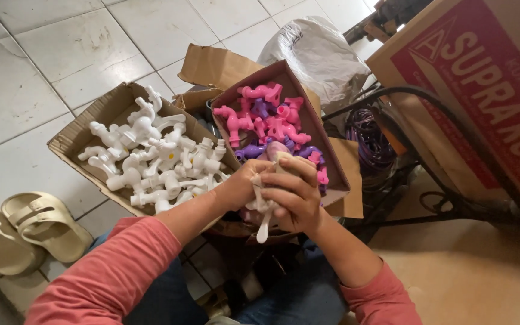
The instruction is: Sorting and inspecting plastic pipe fittings or faucet components from one cardboard box to another.
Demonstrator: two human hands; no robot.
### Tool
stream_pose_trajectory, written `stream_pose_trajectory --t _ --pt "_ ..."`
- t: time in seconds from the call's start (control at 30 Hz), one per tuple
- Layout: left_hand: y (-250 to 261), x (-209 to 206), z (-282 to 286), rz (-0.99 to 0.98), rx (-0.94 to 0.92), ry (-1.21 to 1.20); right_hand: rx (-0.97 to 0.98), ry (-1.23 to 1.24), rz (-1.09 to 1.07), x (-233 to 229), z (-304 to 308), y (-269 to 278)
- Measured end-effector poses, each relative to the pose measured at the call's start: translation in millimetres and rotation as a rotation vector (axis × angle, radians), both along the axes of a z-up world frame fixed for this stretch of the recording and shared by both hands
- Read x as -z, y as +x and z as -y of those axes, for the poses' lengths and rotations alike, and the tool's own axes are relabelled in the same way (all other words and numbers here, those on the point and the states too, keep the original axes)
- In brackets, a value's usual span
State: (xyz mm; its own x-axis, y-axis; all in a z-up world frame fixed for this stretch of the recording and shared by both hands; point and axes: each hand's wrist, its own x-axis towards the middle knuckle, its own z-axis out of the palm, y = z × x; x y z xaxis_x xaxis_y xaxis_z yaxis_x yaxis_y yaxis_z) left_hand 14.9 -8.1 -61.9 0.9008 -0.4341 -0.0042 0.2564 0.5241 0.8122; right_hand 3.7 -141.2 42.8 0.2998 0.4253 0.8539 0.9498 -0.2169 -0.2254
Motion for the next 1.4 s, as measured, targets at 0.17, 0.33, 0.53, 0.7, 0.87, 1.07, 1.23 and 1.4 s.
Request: stream_pose_trajectory --t 0.17,0.33,0.53,0.7,0.87,1.07,1.23,1.4 --pt "-6 -17 -1 -0.073 -0.052 -0.016 -0.008 0.129 -0.139 25 11 17" --pt "-20 -67 -20 -0.029 0.025 0.097 0.583 0.159 -0.222 11 47 51" --pt "-6 -31 -10 0.176 0.013 0.292 0.213 0.277 -0.525 9 5 18" --pt "1 -1 -8 0.887 -0.184 0.876 0.14 -0.043 -0.53 5 -12 32" --pt "-3 -8 -7 -0.081 -0.204 0.096 0.444 -0.108 -0.285 -23 -2 26" --pt "-5 -4 -8 -0.17 -0.077 0.027 0.061 0.19 -0.262 2 -41 -25" --pt "10 39 -15 -0.477 0.293 -0.569 -0.034 0.146 -0.144 2 -46 -18" --pt "16 43 -13 -0.772 0.679 -1.191 -0.008 0.042 0.056 5 -47 -25"
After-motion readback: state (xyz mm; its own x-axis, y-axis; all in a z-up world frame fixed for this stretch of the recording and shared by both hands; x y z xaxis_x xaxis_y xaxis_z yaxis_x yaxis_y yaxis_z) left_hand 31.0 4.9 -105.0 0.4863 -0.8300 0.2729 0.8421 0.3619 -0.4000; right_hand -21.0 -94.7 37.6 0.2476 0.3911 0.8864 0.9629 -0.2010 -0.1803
